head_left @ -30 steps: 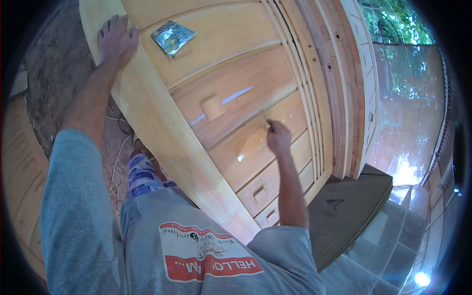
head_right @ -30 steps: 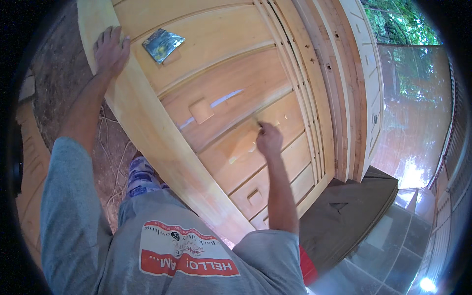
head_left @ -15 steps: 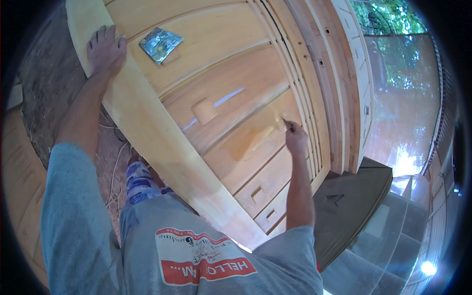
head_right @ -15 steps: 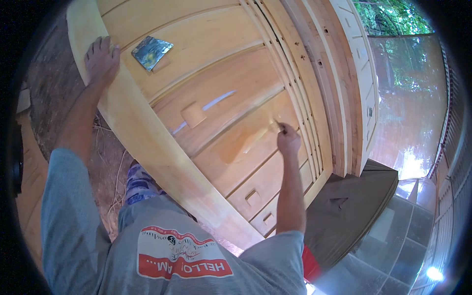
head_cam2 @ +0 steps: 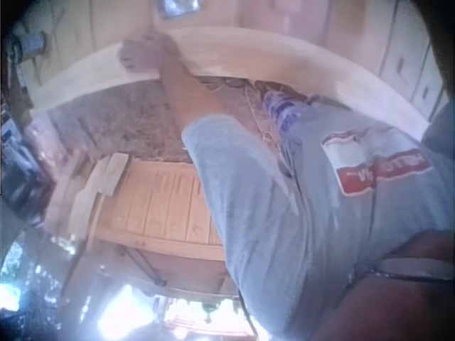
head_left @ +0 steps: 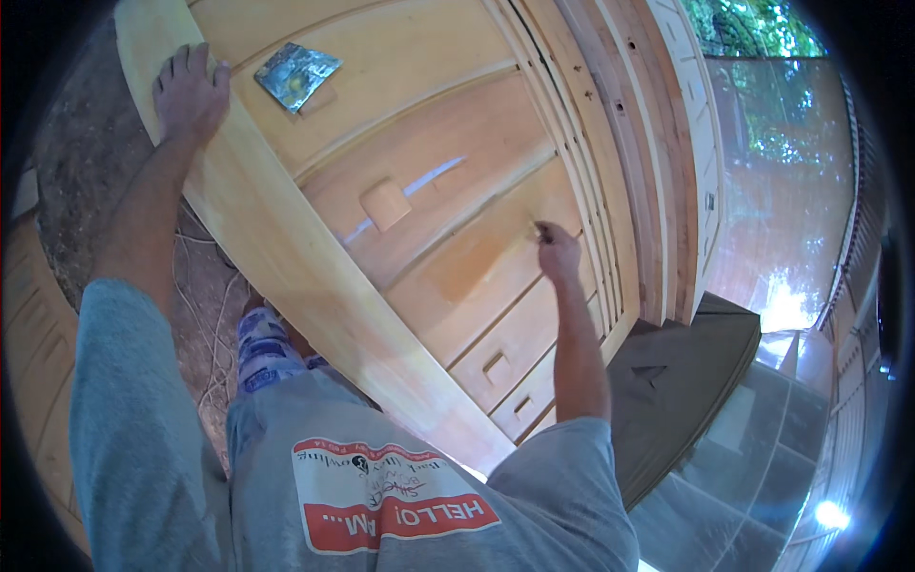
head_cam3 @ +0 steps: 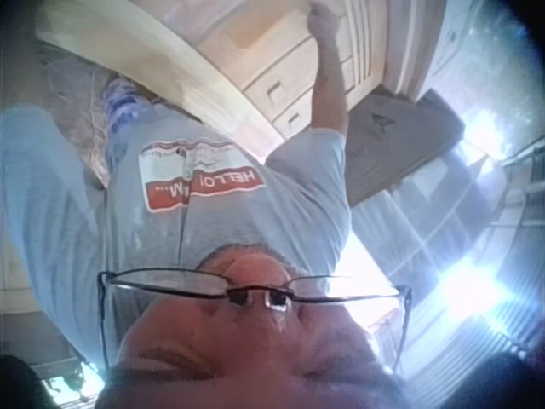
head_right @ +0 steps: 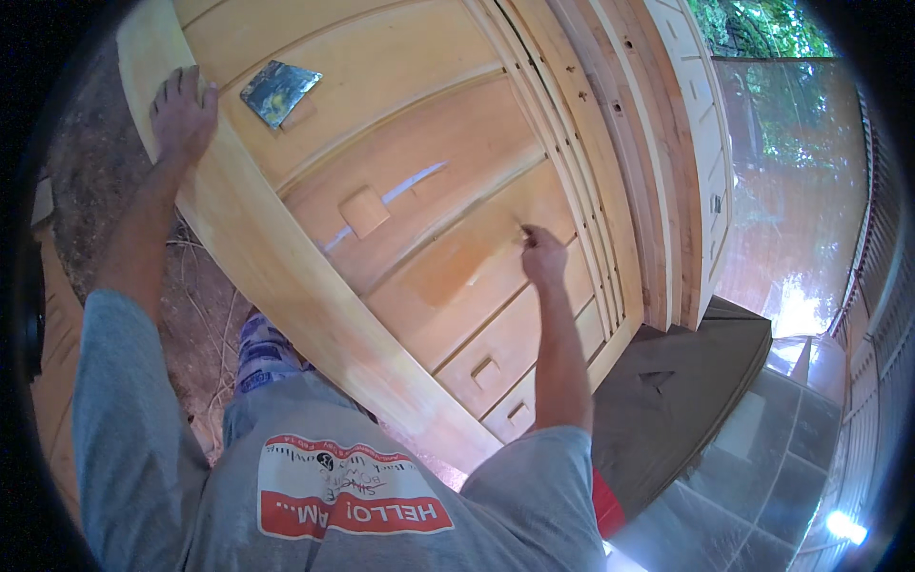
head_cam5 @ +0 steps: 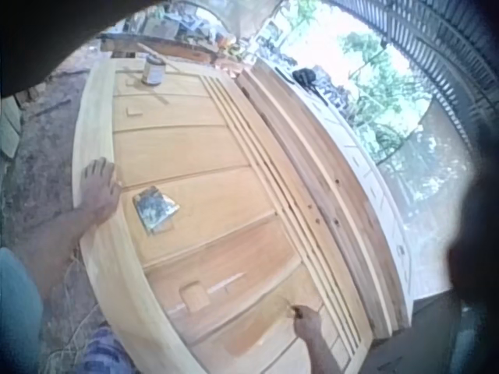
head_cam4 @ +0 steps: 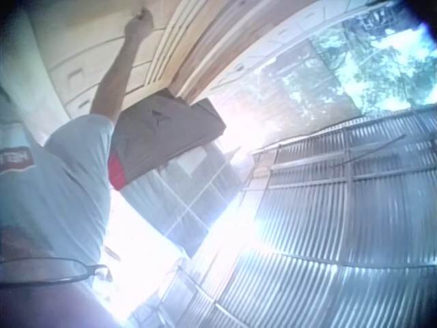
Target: The person sands the raised square details on a wooden door using a piece of sandpaper and applies a liquid finish with a brush.
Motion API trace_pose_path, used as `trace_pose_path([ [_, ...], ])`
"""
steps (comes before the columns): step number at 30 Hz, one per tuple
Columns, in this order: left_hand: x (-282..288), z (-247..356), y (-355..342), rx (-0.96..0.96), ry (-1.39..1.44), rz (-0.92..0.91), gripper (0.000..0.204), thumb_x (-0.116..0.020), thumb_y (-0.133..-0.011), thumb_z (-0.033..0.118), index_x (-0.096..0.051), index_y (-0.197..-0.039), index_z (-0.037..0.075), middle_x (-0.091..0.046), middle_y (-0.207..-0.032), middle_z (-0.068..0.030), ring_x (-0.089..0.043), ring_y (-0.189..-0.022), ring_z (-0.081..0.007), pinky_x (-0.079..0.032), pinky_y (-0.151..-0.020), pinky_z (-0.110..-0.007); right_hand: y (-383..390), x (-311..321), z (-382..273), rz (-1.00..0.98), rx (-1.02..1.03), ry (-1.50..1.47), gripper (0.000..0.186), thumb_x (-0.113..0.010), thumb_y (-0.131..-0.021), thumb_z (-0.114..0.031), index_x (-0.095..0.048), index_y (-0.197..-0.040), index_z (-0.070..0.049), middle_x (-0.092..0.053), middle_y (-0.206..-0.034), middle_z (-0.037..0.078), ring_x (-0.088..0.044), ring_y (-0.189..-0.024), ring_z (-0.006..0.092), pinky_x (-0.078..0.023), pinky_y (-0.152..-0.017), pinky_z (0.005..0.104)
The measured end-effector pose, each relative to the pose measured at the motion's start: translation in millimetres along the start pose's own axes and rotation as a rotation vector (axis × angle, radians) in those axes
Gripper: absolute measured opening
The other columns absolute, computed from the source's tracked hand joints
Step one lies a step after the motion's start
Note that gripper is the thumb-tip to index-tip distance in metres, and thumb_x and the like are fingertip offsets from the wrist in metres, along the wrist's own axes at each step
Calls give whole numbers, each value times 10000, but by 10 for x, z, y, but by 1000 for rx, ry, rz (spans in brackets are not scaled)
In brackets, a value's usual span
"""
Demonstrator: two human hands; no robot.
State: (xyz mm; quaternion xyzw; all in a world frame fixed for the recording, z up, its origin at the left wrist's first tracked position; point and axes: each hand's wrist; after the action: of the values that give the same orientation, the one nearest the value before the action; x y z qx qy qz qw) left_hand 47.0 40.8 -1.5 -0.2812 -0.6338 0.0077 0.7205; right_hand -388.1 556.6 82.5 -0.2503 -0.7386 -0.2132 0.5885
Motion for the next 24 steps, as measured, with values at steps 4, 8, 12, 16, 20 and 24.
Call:
trace_pose_path([
  [4,70,-114,36,20,-10,-8,524,-509,-981,443,-529,-1405,137,-499,-1464,-129,-434,-1375,-337,-326,-1140,-502,711,-159,-802,46,183,27,283,-617,-781,30,-720,-1020,-80,-716,-944,140,-674,-862,345,-558,-745,458],
  [8,29,-36,4,23,-1,-24,538,-507,-981,452,-520,-1420,141,-488,-1476,-133,-427,-1382,-335,-316,-1146,-499,1499,-275,-1497,62,107,52,300,-627,-766,60,-687,-1034,-60,-687,-922,137,-642,-833,349,-538,-737,459],
  [12,-5,-81,-3,28,-2,-49,557,-499,-986,461,-502,-1445,146,-471,-1497,-131,-416,-1393,-334,-303,-1155,-494,1992,-264,-1954,10,8,31,356,-651,-736,59,-692,-1055,-95,-695,-963,124,-650,-881,329,-549,-765,449],
  [16,36,-35,-24,33,-26,-96,561,-486,-990,466,-497,-1449,144,-462,-1505,-132,-400,-1408,-331,-297,-1157,-496,2009,-122,-1709,-24,-31,-95,320,-654,-768,29,-724,-1051,-104,-726,-959,111,-695,-871,289,-572,-755,412],
  [20,48,-49,-3,31,-18,-71,559,-477,-994,469,-497,-1449,144,-460,-1505,-137,-398,-1410,-331,-291,-1160,-502,1167,303,-977,50,-131,-76,312,-607,-806,-13,-745,-1071,-104,-751,-973,130,-734,-849,264,-583,-770,378],
  [24,11,-38,-13,30,-22,-68,546,-484,-995,462,-499,-1441,147,-468,-1494,-135,-413,-1397,-337,-296,-1158,-507,377,495,-27,41,-256,-24,338,-616,-781,-144,-734,-1085,-54,-726,-831,155,-724,-773,234,-552,-713,379],
])
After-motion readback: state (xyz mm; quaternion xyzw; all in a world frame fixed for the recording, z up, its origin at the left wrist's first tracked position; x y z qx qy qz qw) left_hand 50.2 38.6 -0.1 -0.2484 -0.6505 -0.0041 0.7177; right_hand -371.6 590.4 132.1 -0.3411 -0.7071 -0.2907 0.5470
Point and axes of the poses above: each hand's wrist, its own y-axis away from the middle knuckle, its own x-axis out of the back of the hand, z = x × y
